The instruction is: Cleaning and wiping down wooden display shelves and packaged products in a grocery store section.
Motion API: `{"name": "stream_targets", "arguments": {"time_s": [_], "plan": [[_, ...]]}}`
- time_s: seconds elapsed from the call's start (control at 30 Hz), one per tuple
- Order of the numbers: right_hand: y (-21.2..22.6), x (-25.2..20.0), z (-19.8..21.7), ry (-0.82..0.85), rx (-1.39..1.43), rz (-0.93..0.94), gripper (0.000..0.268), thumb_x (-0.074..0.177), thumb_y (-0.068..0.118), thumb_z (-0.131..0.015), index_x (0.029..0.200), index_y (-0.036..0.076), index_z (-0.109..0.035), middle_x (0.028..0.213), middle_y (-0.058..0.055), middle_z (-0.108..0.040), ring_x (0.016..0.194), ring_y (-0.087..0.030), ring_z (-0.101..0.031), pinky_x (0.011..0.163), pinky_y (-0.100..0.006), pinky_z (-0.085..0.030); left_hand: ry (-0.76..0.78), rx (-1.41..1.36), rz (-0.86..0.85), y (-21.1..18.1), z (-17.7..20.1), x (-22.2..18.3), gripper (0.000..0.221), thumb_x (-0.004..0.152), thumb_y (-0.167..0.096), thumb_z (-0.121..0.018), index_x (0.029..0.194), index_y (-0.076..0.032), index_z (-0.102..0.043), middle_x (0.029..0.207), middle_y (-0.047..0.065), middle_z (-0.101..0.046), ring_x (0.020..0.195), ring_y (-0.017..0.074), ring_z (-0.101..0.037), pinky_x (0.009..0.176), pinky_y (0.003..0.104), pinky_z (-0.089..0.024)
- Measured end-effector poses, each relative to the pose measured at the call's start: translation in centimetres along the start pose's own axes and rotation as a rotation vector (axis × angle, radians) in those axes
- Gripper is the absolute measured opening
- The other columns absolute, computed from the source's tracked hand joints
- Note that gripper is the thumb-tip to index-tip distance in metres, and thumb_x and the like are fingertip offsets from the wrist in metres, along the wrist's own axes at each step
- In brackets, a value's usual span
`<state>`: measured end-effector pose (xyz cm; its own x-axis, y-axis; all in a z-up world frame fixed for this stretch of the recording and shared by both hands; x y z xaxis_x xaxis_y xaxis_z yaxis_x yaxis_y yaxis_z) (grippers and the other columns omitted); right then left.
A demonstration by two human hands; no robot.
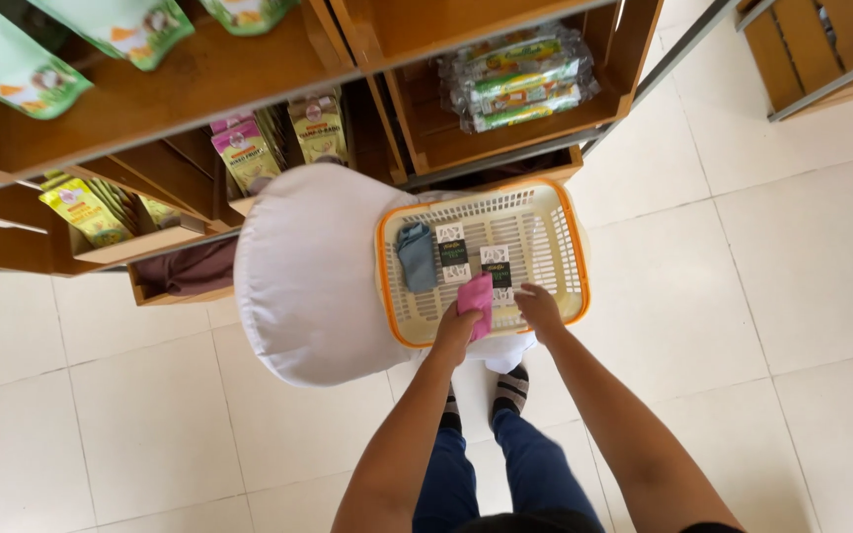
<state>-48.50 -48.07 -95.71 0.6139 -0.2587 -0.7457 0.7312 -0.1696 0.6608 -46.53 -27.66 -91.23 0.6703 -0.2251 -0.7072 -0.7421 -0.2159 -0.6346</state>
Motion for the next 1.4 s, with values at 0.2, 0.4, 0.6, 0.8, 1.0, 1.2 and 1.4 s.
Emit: {"name": "stream_targets", "arguments": {"time_s": [0.2, 0.4, 0.6, 0.8, 1.0, 1.2, 1.4], "plan": [[-3.6, 7.8, -0.9, -0.074, -0.135, 0.155, 0.055, 0.090, 0.020, -0.072, 0.140, 0.002, -0.059, 0.113, -0.011, -0.074, 0.097, -0.016, -0.067, 0.080, -0.030, -0.053, -0.050, 0.048, 0.037, 2.6, 0.6, 6.2, 0.050, 0.085, -0.010, -0.061, 0.135, -0.004, -0.056, 0.117, 0.009, -0.067, 0.102, 0.0194, -0.066, 0.086, 0.032, -0.056], [-6.1, 13.4, -0.9, -0.075, -0.179, 0.109, 0.057, 0.090, 0.022, -0.071, 0.142, 0.003, -0.057, 0.119, -0.013, -0.073, 0.103, -0.019, -0.068, 0.084, -0.030, -0.053, 0.005, -0.008, -0.044, 6.9, 0.9, 12.9, 0.047, 0.085, -0.011, -0.062, 0.130, -0.001, -0.060, 0.111, 0.012, -0.068, 0.095, 0.0214, -0.067, 0.081, 0.035, -0.056], [-4.3, 10.3, -2.2, 0.027, -0.260, 0.007, 0.055, 0.090, 0.030, -0.075, 0.136, 0.008, -0.053, 0.115, -0.014, -0.067, 0.095, -0.022, -0.063, 0.073, -0.035, -0.051, -0.017, 0.020, 0.045, 6.9, 0.5, 13.1, 0.050, 0.080, -0.010, -0.062, 0.129, -0.004, -0.061, 0.109, 0.012, -0.069, 0.092, 0.0230, -0.068, 0.078, 0.037, -0.057], [0.7, 4.5, -1.7, 0.049, -0.202, -0.135, 0.053, 0.091, 0.034, -0.079, 0.129, 0.014, -0.049, 0.116, -0.008, -0.064, 0.106, -0.018, -0.058, 0.082, -0.037, -0.053, 0.042, -0.128, 0.107, 4.2, -0.1, 9.9, 0.053, 0.082, -0.010, -0.062, 0.135, -0.003, -0.056, 0.114, 0.013, -0.068, 0.097, 0.0241, -0.068, 0.078, 0.037, -0.057], [6.3, -3.9, -0.7, 0.204, 0.243, -0.100, 0.052, 0.091, 0.021, -0.074, 0.135, 0.010, -0.048, 0.121, -0.009, -0.066, 0.111, -0.021, -0.063, 0.090, -0.040, -0.053, 0.163, -0.243, 0.026, -1.7, 0.0, 3.0, 0.053, 0.089, -0.009, -0.064, 0.140, -0.003, -0.052, 0.127, 0.013, -0.066, 0.111, 0.0249, -0.068, 0.089, 0.035, -0.059], [12.7, -15.7, 0.1, 0.554, 0.558, -0.036, 0.054, 0.093, 0.011, -0.069, 0.143, -0.002, -0.051, 0.128, -0.014, -0.066, 0.111, -0.024, -0.064, 0.090, -0.039, -0.055, 0.187, -0.275, -0.022, -13.2, -1.1, -11.1, 0.053, 0.086, -0.007, -0.060, 0.138, -0.006, -0.050, 0.120, 0.013, -0.066, 0.107, 0.0304, -0.068, 0.080, 0.047, -0.061], [20.0, -25.9, 0.8, 0.617, 0.557, 0.122, 0.070, 0.084, 0.001, -0.067, 0.148, 0.009, -0.040, 0.132, -0.013, -0.062, 0.120, -0.028, -0.063, 0.101, -0.045, -0.054, 0.133, -0.061, -0.290, -20.8, -3.9, -20.9, 0.062, 0.093, 0.000, -0.056, 0.152, -0.014, -0.042, 0.133, 0.011, -0.059, 0.111, 0.0231, -0.061, 0.082, 0.042, -0.060]]}}
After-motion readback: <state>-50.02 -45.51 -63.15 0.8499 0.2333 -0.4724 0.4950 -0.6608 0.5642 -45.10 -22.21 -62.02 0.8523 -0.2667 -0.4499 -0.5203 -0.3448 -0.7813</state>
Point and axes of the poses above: each hand's wrist, its own x-axis towards the middle knuckle, its own z-axis out of the back of the hand, y = z × x, the point moved 6 cm from there along x, towards the middle knuckle
